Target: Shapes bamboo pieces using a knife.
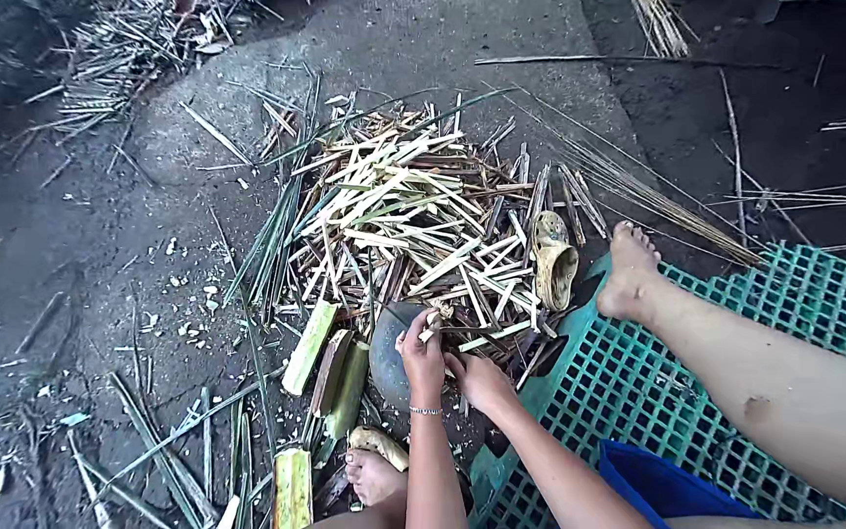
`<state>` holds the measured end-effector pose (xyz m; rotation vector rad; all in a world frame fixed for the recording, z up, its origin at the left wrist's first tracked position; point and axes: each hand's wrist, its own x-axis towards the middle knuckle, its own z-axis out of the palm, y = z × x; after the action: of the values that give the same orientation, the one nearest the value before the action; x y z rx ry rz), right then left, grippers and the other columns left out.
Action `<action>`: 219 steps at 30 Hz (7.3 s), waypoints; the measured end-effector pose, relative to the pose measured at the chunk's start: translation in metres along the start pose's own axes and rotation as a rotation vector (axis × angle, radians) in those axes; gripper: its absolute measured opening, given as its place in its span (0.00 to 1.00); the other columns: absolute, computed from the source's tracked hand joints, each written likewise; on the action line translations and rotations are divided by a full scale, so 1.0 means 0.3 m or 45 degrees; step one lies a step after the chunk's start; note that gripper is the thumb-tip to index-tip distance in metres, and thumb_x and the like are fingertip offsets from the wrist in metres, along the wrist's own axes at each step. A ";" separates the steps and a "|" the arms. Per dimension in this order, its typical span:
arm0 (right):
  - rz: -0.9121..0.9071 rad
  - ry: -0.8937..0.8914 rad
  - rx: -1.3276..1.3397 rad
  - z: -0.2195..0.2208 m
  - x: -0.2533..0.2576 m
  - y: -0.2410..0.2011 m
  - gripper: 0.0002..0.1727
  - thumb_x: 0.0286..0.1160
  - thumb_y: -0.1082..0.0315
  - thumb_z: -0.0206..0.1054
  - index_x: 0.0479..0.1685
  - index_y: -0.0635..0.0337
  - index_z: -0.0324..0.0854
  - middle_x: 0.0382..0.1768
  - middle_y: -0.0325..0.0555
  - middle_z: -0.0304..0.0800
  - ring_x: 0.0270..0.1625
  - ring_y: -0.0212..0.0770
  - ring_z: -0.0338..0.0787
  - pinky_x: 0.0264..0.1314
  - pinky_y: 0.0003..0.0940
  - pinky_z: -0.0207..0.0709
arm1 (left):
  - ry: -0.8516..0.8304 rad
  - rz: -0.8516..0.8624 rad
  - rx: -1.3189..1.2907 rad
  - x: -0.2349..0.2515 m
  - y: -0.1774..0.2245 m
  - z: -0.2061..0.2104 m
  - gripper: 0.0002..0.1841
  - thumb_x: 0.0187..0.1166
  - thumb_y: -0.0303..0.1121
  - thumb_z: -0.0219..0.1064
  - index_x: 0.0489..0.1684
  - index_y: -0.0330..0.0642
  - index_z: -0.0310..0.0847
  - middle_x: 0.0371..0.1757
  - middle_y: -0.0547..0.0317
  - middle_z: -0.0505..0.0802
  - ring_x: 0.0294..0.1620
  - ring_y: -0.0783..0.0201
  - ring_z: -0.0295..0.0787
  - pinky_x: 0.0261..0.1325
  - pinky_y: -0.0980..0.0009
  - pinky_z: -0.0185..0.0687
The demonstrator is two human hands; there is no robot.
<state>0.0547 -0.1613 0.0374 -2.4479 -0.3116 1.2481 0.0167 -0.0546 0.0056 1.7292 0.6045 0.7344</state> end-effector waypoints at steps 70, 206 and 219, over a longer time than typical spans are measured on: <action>-1.119 -0.240 2.014 -0.102 -0.178 0.003 0.18 0.48 0.68 0.88 0.41 0.49 0.90 0.34 0.35 0.93 0.18 0.23 0.83 0.20 0.19 0.81 | 0.221 -0.317 -1.664 0.025 0.441 -0.084 0.22 0.75 0.63 0.66 0.45 0.55 0.90 0.35 0.64 0.96 0.40 0.68 0.95 0.50 0.68 0.92; -0.453 0.327 0.191 -0.063 -0.104 -0.143 0.32 0.94 0.46 0.45 0.34 0.63 0.85 0.23 0.46 0.80 0.30 0.45 0.83 0.38 0.49 0.76 | 0.293 -0.210 0.064 -0.012 -0.079 -0.094 0.06 0.65 0.22 0.77 0.37 0.32 0.92 0.36 0.56 0.96 0.33 0.78 0.87 0.44 0.78 0.81; -0.552 0.558 0.418 -0.060 -0.098 -0.100 0.30 0.93 0.51 0.46 0.33 0.64 0.85 0.18 0.41 0.76 0.22 0.37 0.79 0.30 0.41 0.76 | 0.843 -0.459 -0.432 0.025 -0.062 -0.264 0.24 0.73 0.17 0.68 0.71 0.27 0.72 0.59 0.48 0.87 0.36 0.73 0.81 0.32 0.79 0.76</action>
<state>0.0513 -0.1489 0.0812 -2.1388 -0.4412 0.5186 -0.0369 0.0069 0.0048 1.0067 1.1326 1.0793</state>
